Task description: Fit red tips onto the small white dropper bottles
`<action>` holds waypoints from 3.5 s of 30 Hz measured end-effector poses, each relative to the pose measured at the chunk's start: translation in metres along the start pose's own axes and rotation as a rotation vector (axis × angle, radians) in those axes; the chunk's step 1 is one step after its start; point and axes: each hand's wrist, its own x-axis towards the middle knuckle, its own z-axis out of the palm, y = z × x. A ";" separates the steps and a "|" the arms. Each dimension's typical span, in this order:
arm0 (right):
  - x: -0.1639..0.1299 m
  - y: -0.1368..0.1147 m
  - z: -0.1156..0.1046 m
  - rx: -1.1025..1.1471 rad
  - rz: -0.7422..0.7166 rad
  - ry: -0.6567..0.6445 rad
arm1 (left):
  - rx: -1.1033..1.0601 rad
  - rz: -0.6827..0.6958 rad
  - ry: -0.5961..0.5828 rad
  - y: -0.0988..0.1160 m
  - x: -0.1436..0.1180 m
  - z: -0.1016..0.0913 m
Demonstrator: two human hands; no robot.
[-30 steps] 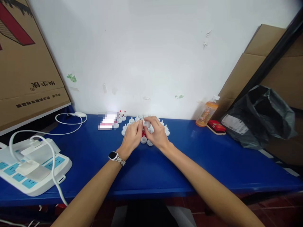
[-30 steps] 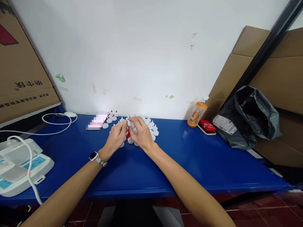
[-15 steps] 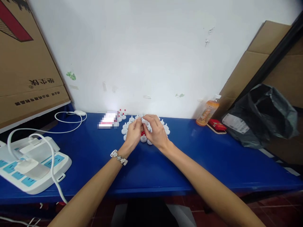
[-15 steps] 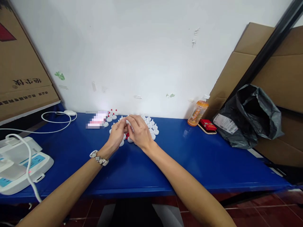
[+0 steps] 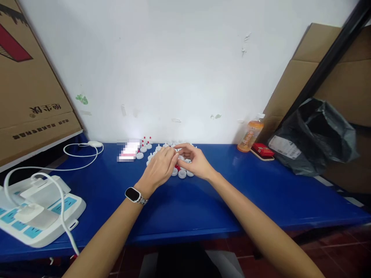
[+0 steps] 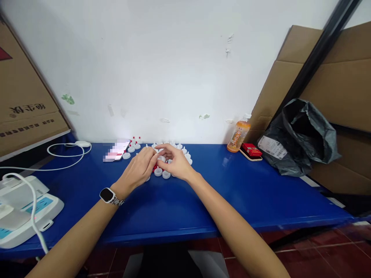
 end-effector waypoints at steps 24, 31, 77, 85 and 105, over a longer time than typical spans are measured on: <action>0.002 0.021 -0.014 -0.311 0.163 0.179 | 0.002 -0.155 -0.137 -0.036 -0.005 0.021; 0.002 0.025 -0.018 -0.492 0.110 0.343 | -0.053 -0.229 -0.165 -0.046 -0.010 0.014; 0.190 0.099 0.077 -0.881 0.280 -0.264 | -0.124 -0.542 -0.122 -0.098 -0.046 -0.034; 0.157 0.074 0.057 -0.747 0.137 -0.056 | -0.134 -0.525 -0.095 -0.091 -0.043 -0.030; 0.009 0.022 0.014 -0.243 0.109 0.158 | 0.082 0.033 -0.241 -0.033 0.017 0.003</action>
